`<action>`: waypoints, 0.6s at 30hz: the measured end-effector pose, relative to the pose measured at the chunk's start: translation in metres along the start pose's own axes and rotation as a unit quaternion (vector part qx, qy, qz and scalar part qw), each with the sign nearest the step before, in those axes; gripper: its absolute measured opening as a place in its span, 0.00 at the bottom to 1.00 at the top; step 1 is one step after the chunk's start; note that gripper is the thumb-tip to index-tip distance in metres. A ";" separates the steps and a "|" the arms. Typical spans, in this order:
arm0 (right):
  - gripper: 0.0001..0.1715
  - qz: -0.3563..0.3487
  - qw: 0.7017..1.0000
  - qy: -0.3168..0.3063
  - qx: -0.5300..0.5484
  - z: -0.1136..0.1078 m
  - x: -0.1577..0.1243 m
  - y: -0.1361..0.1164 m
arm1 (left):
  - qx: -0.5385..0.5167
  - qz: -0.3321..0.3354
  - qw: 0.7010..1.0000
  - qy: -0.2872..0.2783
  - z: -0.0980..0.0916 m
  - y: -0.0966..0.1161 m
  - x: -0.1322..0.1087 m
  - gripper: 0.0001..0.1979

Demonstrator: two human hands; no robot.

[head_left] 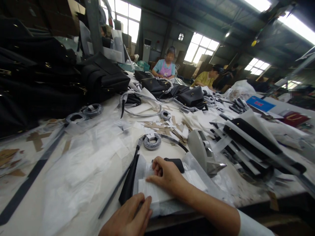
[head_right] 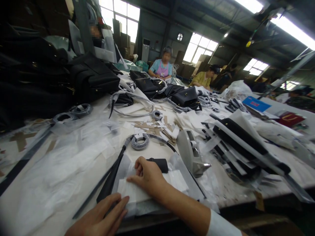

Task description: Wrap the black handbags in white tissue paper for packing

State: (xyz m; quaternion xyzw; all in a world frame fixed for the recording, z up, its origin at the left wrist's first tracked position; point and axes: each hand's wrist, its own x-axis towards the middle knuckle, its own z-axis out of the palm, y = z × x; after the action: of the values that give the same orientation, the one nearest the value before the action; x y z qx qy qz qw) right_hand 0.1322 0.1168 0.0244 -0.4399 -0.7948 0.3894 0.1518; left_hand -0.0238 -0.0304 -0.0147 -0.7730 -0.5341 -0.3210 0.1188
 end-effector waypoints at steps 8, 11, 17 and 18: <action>0.14 -0.033 0.993 0.032 -0.107 0.000 0.011 -0.003 | 0.051 0.094 0.993 -0.056 -0.003 0.004 0.027 0.19; 0.12 -0.053 0.992 0.049 -0.099 0.000 0.012 -0.005 | 0.071 0.102 0.990 -0.065 -0.002 0.005 0.028 0.23; 0.08 -0.082 0.979 0.180 -0.046 -0.057 -0.039 0.011 | 0.110 0.138 0.984 -0.029 -0.002 0.001 0.021 0.27; 0.08 -0.069 0.969 0.234 -0.047 -0.076 -0.053 0.019 | 0.108 0.146 0.983 -0.019 0.000 -0.001 0.021 0.26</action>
State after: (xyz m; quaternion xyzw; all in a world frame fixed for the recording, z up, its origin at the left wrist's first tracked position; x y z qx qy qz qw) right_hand 0.2178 0.1160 0.0645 -0.4698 -0.7828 0.2267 0.3392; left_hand -0.0196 -0.0144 -0.0019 -0.8312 -0.4492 -0.2265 0.2367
